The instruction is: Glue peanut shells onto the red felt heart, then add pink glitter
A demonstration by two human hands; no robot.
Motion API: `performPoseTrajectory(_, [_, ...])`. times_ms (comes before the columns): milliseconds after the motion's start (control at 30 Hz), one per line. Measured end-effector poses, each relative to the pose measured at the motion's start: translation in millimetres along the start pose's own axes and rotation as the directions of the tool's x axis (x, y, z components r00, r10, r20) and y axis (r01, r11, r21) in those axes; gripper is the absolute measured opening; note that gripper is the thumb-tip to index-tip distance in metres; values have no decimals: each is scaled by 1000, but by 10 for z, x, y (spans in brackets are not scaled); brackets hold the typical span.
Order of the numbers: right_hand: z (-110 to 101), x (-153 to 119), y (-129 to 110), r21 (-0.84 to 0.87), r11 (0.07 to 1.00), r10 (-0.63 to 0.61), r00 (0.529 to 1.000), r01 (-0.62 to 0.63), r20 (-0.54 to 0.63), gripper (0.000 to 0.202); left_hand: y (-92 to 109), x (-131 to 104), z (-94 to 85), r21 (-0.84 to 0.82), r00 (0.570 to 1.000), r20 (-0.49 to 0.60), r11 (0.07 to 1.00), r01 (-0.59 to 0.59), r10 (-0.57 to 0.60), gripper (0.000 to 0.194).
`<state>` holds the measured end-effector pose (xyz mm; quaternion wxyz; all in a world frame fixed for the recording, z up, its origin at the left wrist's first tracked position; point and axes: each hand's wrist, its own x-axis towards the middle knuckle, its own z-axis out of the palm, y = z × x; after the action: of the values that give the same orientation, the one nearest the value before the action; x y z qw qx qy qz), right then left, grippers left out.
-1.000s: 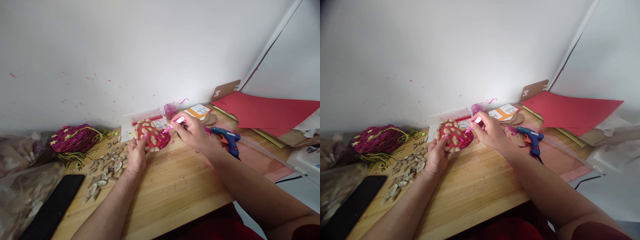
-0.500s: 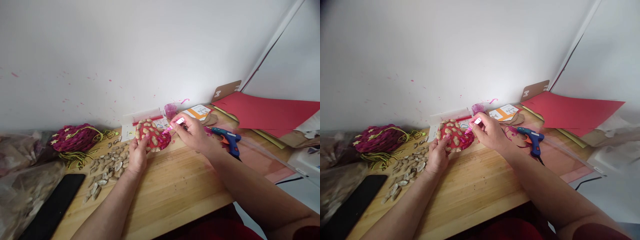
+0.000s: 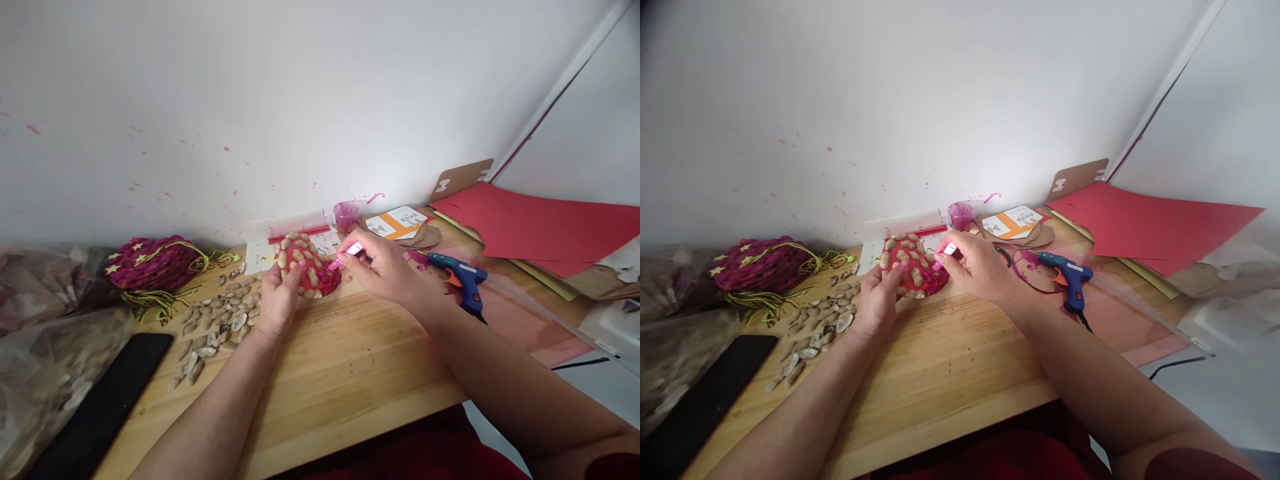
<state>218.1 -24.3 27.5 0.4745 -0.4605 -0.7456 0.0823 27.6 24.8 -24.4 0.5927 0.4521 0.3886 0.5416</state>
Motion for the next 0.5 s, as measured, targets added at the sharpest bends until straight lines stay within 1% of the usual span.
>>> performPoseTrajectory(67, [17, 1, 13, -28, 998, -55, 998, 55, -2, 5, 6, 4, -2, 19, 1000, -7, 1000, 8, -8, 39])
performPoseTrajectory(167, [32, 1, 26, -107, 987, -116, 993, 120, 38, 5, 13, 7, 2, 28, 1000, -1, 999, 18, -18, 39])
performPoseTrajectory(233, [36, 0, 32, -133, 984, -110, 992, 117, 62, 5, 15, 10, 3, 25, 999, 17, 999, 30, -30, 39])
performPoseTrajectory(333, [39, -3, 34, -101, 990, -89, 994, 95, 60, 4, 6, 19, -10, 40, 997, 38, 997, 59, -60, 40])
performPoseTrajectory(500, [20, -3, 22, -139, 987, -67, 992, 81, 109, 5, -12, 36, -29, 94, 997, 38, 993, 70, -74, 36])
